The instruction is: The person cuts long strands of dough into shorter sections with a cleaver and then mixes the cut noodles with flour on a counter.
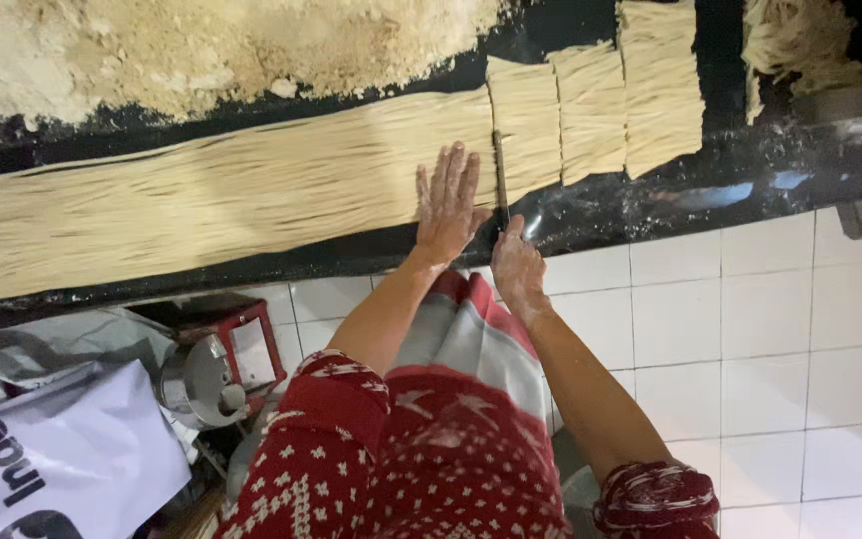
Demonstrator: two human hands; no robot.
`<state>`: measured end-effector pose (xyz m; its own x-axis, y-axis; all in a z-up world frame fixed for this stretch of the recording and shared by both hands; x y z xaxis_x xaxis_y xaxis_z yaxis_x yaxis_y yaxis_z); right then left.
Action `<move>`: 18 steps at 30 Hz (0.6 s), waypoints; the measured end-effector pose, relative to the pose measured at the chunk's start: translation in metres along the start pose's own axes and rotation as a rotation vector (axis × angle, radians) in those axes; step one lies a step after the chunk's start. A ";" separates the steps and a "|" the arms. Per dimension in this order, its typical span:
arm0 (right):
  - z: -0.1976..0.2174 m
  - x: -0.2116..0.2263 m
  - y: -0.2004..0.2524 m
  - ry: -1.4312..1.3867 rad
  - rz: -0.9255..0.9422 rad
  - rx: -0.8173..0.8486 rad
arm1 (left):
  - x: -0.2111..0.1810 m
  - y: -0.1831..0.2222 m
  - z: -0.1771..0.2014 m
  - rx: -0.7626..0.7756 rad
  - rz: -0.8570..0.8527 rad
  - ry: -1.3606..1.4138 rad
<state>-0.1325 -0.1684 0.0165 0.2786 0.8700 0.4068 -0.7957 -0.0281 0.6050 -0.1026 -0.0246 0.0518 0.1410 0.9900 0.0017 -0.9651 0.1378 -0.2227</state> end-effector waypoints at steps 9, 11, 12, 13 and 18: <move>0.012 -0.005 0.058 -0.084 -0.083 0.094 | 0.002 -0.027 -0.008 0.061 0.091 -0.072; -0.004 -0.035 0.079 -0.041 -0.100 0.126 | 0.004 -0.027 -0.011 0.082 0.068 -0.055; -0.013 -0.048 0.087 -0.007 -0.111 0.159 | 0.007 -0.028 -0.014 0.102 0.042 -0.049; -0.007 -0.043 0.096 -0.002 -0.109 0.155 | 0.011 -0.029 -0.015 0.097 0.046 -0.046; 0.006 -0.049 0.123 0.072 -0.109 0.138 | 0.040 -0.039 0.009 -0.153 -0.001 0.079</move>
<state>-0.2406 -0.2171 0.0747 0.3162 0.9045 0.2863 -0.6798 0.0055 0.7334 -0.0616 0.0095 0.0696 0.1644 0.9837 -0.0731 -0.9211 0.1265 -0.3683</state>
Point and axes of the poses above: each hand's wrist, its own y-axis away from the middle knuckle, its own z-axis out of the back of the hand, x = y × z, the point moved 5 cm from there along -y, towards the middle knuckle, and after that the axes turned 11 degrees about -y, right-handed, at the moved point
